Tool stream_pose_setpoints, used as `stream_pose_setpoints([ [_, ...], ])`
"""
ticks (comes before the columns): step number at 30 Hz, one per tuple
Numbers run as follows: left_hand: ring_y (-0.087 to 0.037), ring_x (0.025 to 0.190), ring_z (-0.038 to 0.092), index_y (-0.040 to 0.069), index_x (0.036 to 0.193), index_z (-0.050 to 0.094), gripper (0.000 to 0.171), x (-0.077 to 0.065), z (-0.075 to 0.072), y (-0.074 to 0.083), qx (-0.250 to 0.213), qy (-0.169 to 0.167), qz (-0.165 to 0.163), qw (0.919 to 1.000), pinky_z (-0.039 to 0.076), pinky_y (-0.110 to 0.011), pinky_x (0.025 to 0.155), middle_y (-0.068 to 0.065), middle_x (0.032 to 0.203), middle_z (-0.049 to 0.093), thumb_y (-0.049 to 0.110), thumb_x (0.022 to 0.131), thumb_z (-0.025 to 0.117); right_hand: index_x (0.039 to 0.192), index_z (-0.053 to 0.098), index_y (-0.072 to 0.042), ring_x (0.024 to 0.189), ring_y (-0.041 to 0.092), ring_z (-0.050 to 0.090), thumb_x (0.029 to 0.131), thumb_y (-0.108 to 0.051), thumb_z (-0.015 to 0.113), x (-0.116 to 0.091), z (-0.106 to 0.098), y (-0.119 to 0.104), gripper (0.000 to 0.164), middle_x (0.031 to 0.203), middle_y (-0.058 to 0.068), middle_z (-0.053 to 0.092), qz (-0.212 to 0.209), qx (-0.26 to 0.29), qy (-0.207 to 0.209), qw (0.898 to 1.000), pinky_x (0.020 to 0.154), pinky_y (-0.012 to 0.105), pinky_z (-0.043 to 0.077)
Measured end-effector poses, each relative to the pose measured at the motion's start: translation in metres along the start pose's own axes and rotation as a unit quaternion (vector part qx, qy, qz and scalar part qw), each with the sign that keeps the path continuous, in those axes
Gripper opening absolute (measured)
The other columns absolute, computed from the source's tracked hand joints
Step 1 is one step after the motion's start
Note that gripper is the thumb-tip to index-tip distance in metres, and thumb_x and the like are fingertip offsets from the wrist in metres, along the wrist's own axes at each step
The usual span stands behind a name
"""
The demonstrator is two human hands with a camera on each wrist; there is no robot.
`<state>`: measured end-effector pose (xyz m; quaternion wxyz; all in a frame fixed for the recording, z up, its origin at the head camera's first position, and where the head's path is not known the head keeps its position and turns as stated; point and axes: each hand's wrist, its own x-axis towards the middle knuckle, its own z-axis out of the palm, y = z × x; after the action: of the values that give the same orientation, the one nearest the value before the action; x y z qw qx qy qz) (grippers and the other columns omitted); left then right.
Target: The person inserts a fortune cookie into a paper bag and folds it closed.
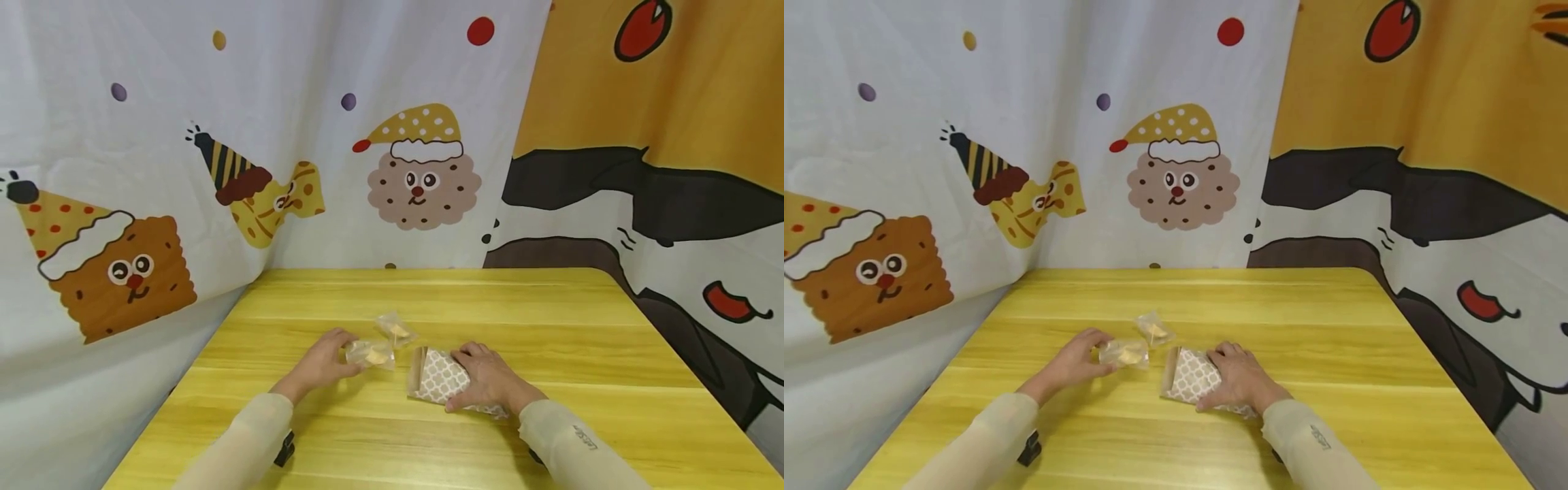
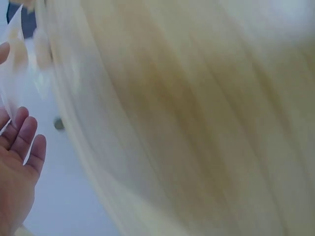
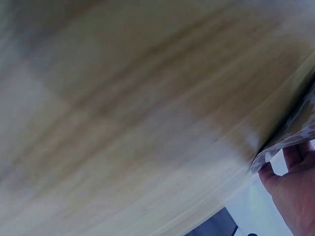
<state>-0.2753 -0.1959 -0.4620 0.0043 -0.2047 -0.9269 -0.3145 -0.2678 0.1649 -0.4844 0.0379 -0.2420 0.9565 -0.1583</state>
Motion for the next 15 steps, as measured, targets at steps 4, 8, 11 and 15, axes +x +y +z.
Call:
stream_pose_setpoints([
  [4,-0.022,0.113,0.054,0.004,0.136,0.056,0.065,0.006,0.014,0.019,0.001,-0.021,0.028,0.9994,0.049,-0.045,0.095,0.001,0.121,0.056,0.038,0.085,0.079,0.145,0.048,-0.001,0.128,0.034,0.041,0.063,-0.077,0.076,0.0,-0.001,0.0,0.115,0.137,0.012,0.047,-0.002,0.002,-0.002,1.0,0.106,0.056,0.033],
  [8,-0.023,0.117,0.053,0.005,0.138,0.055,0.067,0.014,0.029,0.031,0.019,-0.038,0.047,0.998,0.047,-0.045,0.098,-0.001,0.125,0.055,0.039,0.085,0.078,0.145,0.047,-0.001,0.129,0.035,0.041,0.063,-0.079,0.074,0.001,0.0,0.0,0.116,0.138,0.012,0.046,-0.004,-0.004,-0.006,1.0,0.106,0.057,0.034],
  [11,-0.026,0.125,0.05,0.006,0.14,0.053,0.068,0.021,0.039,0.039,0.043,-0.052,0.053,0.9963,0.043,-0.046,0.104,-0.006,0.136,0.052,0.04,0.086,0.077,0.146,0.047,-0.002,0.13,0.035,0.04,0.063,-0.08,0.073,0.001,0.0,0.001,0.117,0.138,0.012,0.046,-0.004,-0.008,-0.008,1.0,0.106,0.057,0.034],
  [15,-0.032,0.137,0.04,0.006,0.145,0.049,0.074,0.027,0.05,0.049,0.067,-0.077,0.062,0.9928,0.035,-0.049,0.11,-0.014,0.15,0.042,0.047,0.088,0.073,0.146,0.046,-0.002,0.131,0.035,0.04,0.064,-0.079,0.073,0.001,0.001,0.0,0.116,0.139,0.012,0.045,-0.001,-0.009,-0.01,1.0,0.107,0.056,0.033],
])
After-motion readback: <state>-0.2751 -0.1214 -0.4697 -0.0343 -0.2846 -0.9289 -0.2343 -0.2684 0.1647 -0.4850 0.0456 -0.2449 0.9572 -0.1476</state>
